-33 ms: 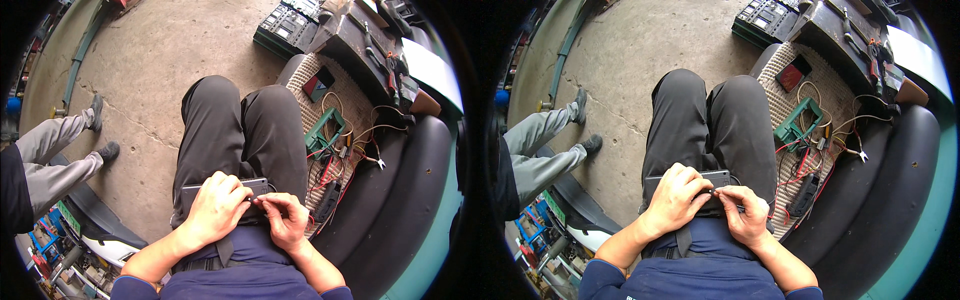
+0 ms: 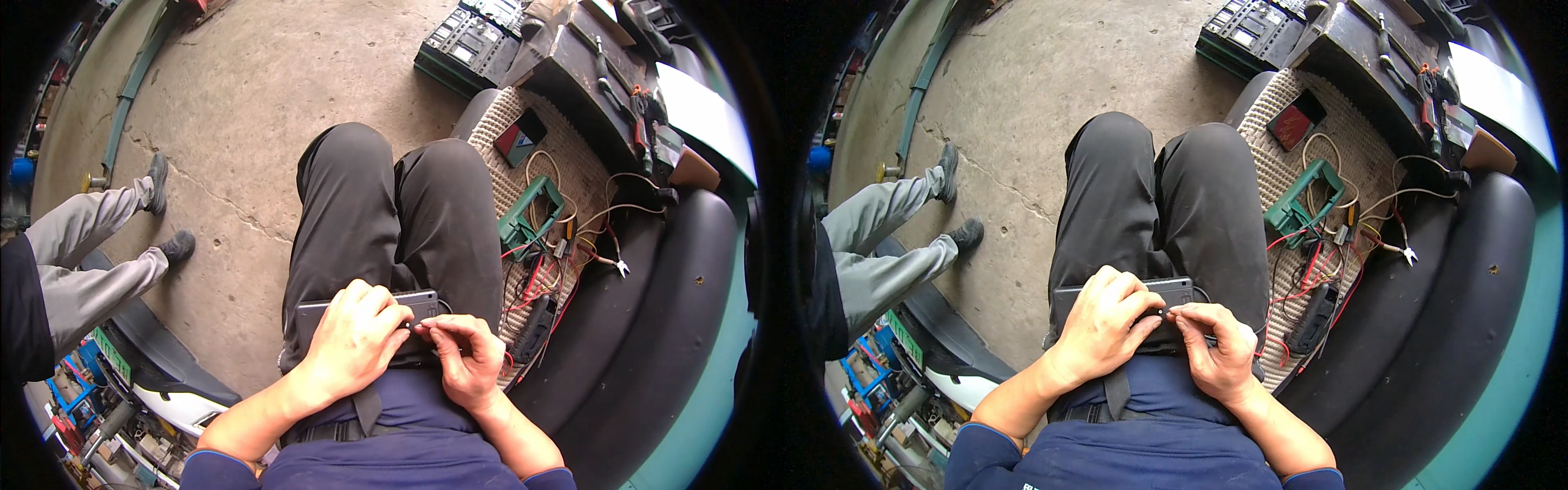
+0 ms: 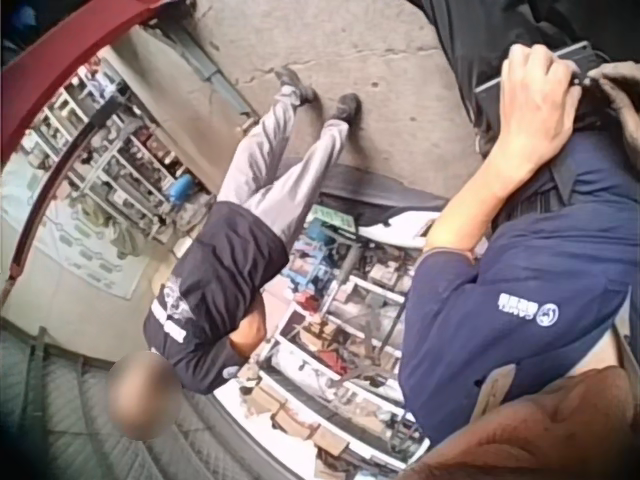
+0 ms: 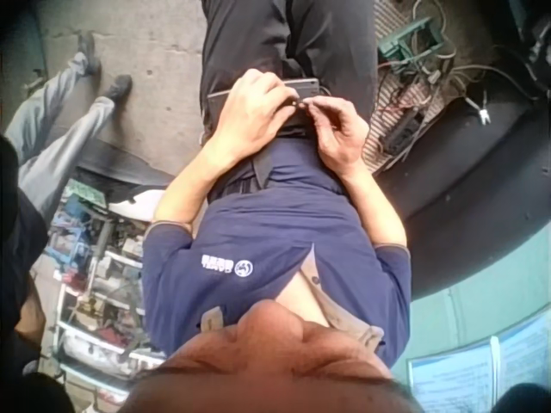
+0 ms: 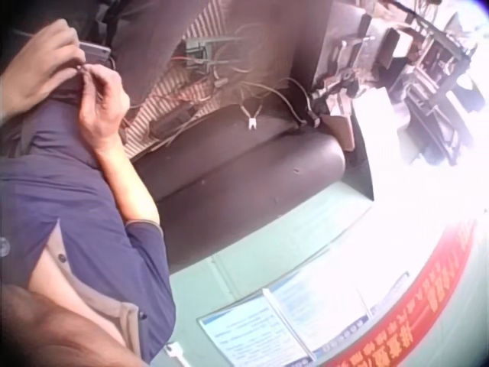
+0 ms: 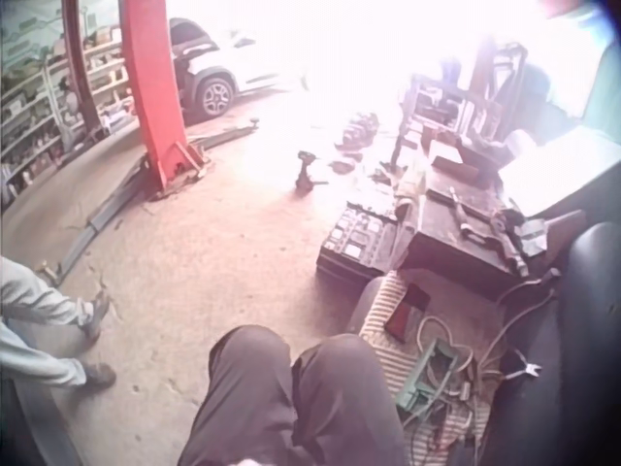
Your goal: The person sits on the floor and uses a multimeter to test a small electronic component. They connect the multimeter probes to the component, observe the readings, and repeat the process several times.
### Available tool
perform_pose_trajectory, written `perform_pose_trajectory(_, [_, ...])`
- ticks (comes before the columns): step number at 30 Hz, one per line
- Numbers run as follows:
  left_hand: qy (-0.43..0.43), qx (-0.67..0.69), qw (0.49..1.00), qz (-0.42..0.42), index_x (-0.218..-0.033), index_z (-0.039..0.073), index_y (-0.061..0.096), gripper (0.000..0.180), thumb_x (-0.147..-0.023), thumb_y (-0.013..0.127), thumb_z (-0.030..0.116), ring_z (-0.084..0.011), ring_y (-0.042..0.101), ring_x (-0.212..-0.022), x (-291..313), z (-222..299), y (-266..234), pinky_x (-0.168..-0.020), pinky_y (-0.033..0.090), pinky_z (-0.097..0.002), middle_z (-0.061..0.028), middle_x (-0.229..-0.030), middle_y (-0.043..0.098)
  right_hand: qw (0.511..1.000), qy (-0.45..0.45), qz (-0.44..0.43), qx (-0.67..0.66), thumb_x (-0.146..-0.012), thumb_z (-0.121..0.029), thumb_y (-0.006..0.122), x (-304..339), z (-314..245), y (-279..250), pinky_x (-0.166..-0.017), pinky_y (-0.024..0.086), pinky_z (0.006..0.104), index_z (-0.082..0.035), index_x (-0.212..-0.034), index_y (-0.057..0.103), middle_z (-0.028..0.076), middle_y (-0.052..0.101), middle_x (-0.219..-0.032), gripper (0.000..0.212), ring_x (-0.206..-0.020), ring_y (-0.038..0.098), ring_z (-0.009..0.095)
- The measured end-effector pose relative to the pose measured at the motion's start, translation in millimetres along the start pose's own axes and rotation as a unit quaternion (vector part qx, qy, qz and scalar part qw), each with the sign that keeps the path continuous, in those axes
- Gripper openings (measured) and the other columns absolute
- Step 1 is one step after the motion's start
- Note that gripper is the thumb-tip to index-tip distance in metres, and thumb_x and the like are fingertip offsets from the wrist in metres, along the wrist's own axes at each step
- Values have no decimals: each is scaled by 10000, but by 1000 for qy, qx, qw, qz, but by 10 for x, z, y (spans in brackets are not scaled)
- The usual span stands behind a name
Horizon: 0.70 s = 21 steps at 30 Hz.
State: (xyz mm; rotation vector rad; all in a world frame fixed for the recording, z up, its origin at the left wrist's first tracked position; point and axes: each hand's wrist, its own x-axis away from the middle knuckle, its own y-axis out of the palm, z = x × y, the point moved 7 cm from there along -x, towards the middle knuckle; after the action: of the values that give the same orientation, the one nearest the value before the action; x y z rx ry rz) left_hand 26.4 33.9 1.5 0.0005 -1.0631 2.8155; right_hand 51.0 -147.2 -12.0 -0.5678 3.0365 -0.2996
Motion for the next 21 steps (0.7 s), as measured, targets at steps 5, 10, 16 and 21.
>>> perform_pose_trajectory(5, [-1,-2,1000,-1,-1118,84,777,263,-880,882,126,-302,634,-1031,20,-12,-4,-955,542,-441,-69,-1045,676,1000,-9,-12,24,-1015,85,775,-22,-42,21,-827,671,316,27,-1165,746,158,835,-1043,164,-930,845,226])
perform_pose_trajectory(10, [3,-1,1000,6,-1108,88,777,252,-882,880,129,-300,631,-1027,35,-17,-7,-949,541,-442,-66,-1046,674,999,-13,-25,41,-1019,76,775,-56,-79,56,-827,673,321,27,-1171,749,163,836,-1039,162,-933,845,228])
perform_pose_trajectory(16, [6,-2,1000,8,-1099,90,776,236,-888,873,128,-300,630,-1027,34,-14,-15,-947,540,-445,-66,-1053,674,999,-4,-26,40,-1019,56,784,-56,-64,67,-833,672,327,23,-1169,758,166,838,-1042,155,-930,847,239])
perform_pose_trajectory(21, [6,-1,1000,4,-1102,89,777,232,-893,869,129,-301,632,-1031,36,-16,-11,-948,540,-446,-66,-1056,677,996,-27,-38,81,-986,55,808,-61,-97,71,-812,663,346,18,-1138,774,169,833,-1027,161,-902,839,269])
